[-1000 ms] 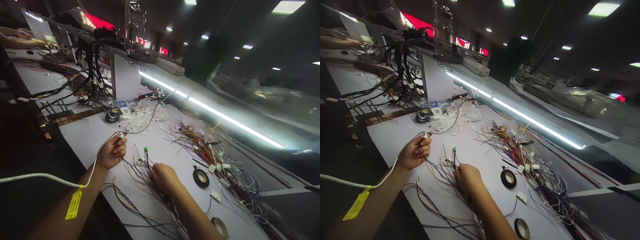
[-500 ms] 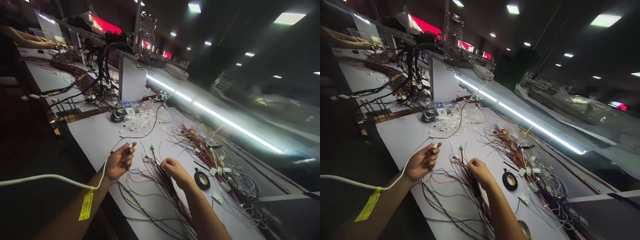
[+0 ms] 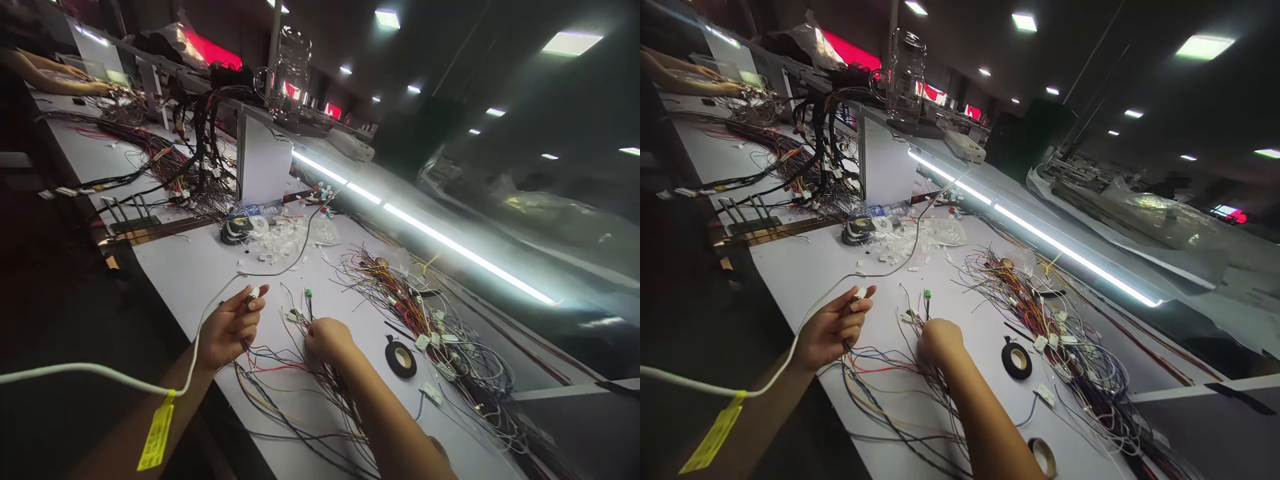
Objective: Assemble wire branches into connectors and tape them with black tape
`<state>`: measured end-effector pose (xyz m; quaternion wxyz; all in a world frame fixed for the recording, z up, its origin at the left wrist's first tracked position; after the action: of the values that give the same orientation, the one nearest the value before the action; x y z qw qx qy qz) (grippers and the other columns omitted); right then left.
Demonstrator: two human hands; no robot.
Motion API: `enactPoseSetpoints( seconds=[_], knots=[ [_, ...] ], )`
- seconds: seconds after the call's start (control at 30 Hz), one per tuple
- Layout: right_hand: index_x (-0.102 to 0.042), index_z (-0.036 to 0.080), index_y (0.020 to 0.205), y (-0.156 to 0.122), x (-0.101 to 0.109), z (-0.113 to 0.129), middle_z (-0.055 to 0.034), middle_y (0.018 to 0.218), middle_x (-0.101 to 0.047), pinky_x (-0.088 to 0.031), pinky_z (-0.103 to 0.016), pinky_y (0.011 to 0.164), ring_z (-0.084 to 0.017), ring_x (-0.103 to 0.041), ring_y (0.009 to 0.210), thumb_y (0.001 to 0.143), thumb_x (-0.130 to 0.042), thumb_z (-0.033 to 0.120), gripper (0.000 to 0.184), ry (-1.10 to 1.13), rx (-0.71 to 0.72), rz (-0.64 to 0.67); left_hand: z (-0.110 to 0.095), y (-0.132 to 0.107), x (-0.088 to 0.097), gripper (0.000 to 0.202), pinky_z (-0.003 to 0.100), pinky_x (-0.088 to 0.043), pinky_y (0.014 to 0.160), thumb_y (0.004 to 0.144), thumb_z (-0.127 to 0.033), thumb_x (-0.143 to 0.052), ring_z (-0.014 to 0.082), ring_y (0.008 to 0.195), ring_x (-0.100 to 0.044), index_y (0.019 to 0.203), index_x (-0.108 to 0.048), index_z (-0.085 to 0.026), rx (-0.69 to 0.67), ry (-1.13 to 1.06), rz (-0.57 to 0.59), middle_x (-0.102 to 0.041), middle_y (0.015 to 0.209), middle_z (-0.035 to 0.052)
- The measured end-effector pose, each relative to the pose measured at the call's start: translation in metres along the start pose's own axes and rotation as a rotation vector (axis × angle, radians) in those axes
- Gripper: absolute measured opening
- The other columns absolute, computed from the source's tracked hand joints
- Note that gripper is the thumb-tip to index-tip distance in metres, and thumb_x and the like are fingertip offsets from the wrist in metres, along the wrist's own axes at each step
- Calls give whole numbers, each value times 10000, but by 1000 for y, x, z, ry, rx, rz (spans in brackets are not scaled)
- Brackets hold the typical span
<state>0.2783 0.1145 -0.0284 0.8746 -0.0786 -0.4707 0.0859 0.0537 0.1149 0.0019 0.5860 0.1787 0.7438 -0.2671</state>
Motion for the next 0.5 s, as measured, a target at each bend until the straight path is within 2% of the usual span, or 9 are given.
enactPoseSetpoints(
  seconds=[0.07, 0.13, 0.2, 0.27, 0.3, 0.37, 0.43, 0.5],
  knots=[
    [-523, 186, 471, -5, 6, -5, 8, 447, -521, -367, -255, 554, -150, -522, 527, 630, -608, 148, 184, 84, 18, 55, 1, -10, -10, 268, 151, -272, 300, 988, -269, -384, 28, 355, -361, 1130, -541, -106, -57, -65, 17, -494, 647, -40],
    [-580, 186, 590, -13, 14, -13, 7, 530, -581, -389, -232, 537, -132, -530, 533, 716, -554, 227, 135, 190, 50, 109, 3, -15, -18, 226, 147, -364, 364, 969, -247, -431, 43, 419, -443, 1095, -567, -117, -146, -28, 17, -521, 660, -27],
    [-591, 178, 718, -21, 23, -20, -8, 649, -626, -415, -227, 543, -123, -543, 566, 775, -504, 278, 144, 431, 83, 142, 6, -14, -20, 183, 190, -483, 505, 940, -218, -487, 87, 555, -554, 1053, -600, -130, -241, 145, -51, -593, 722, 15],
    [-577, 176, 837, -28, 32, -24, 14, 635, -584, -400, -224, 517, -107, -491, 520, 793, -529, 326, 163, 753, 93, 134, 11, -9, -17, 171, 235, -518, 615, 912, -206, -541, 132, 702, -607, 1044, -623, -136, -320, 366, -183, -665, 834, 71],
    [-569, 177, 887, -30, 37, -24, 39, 589, -533, -372, -218, 490, -96, -440, 479, 799, -553, 361, 204, 896, 93, 92, 13, -7, -15, 180, 229, -510, 627, 902, -211, -564, 135, 735, -606, 1051, -630, -136, -349, 461, -245, -686, 890, 94],
    [-563, 179, 963, -33, 52, -19, 79, 528, -430, -299, -207, 438, -80, -343, 425, 820, -572, 453, 309, 1034, 102, -94, 19, -3, -11, 209, 196, -474, 596, 881, -235, -604, 114, 715, -580, 1060, -640, -132, -363, 581, -310, -703, 959, 120],
    [-582, 180, 1009, -38, 70, -6, 68, 554, -433, -281, -210, 424, -79, -339, 429, 846, -550, 508, 368, 998, 143, -351, 27, -1, -12, 227, 196, -451, 575, 852, -260, -647, 100, 670, -552, 1040, -655, -134, -342, 621, -288, -705, 974, 116],
    [-619, 193, 1045, -47, 86, 12, 32, 620, -498, -339, -226, 454, -96, -416, 482, 875, -531, 484, 349, 828, 203, -577, 36, -2, -17, 235, 218, -454, 597, 815, -280, -689, 113, 669, -554, 999, -675, -134, -311, 612, -231, -700, 897, 92]
  ],
)
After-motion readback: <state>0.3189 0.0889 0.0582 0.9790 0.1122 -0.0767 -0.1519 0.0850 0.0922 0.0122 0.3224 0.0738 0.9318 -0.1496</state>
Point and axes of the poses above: each hand's wrist, its own y-axis towards the middle knuckle, its own x-axis out of the back of the hand, z = x × y, the point moved 1 cm from there along y, towards the middle knuckle
